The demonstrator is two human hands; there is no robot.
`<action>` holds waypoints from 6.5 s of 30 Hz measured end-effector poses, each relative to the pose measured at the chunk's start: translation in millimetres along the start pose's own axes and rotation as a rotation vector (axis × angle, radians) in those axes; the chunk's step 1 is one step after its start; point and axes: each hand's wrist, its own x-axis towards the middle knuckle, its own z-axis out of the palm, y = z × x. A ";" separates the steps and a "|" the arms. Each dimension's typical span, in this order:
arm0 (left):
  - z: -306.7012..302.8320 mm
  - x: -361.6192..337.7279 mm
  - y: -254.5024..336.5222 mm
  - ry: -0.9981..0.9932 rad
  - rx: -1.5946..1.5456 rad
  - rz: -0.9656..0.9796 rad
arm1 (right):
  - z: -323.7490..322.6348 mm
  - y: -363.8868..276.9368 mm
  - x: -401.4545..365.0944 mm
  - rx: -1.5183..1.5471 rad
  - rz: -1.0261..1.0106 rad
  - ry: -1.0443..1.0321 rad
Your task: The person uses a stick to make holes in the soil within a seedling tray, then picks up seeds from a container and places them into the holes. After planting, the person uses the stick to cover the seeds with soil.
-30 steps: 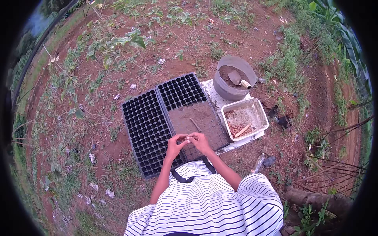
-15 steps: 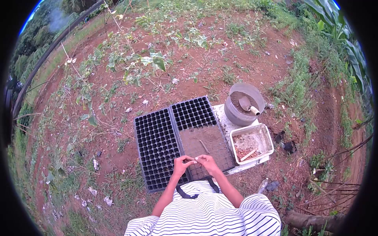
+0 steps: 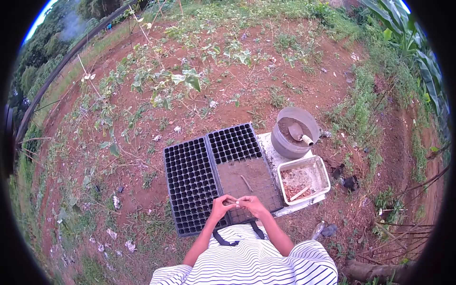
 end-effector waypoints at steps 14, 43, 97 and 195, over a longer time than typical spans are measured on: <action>2.6 2.3 -5.9 0.089 0.053 0.072 | 0.3 -0.8 4.7 -0.039 -0.045 0.158; 0.2 1.3 -8.5 0.117 0.310 0.030 | 5.6 -17.3 -3.4 -0.353 -0.138 0.013; 11.4 3.9 -12.5 0.196 0.056 0.107 | -0.1 -6.9 12.6 -0.002 -0.074 0.075; -5.4 19.6 -58.9 0.014 0.989 -0.052 | 26.1 -27.7 125.1 -1.120 -0.543 1.101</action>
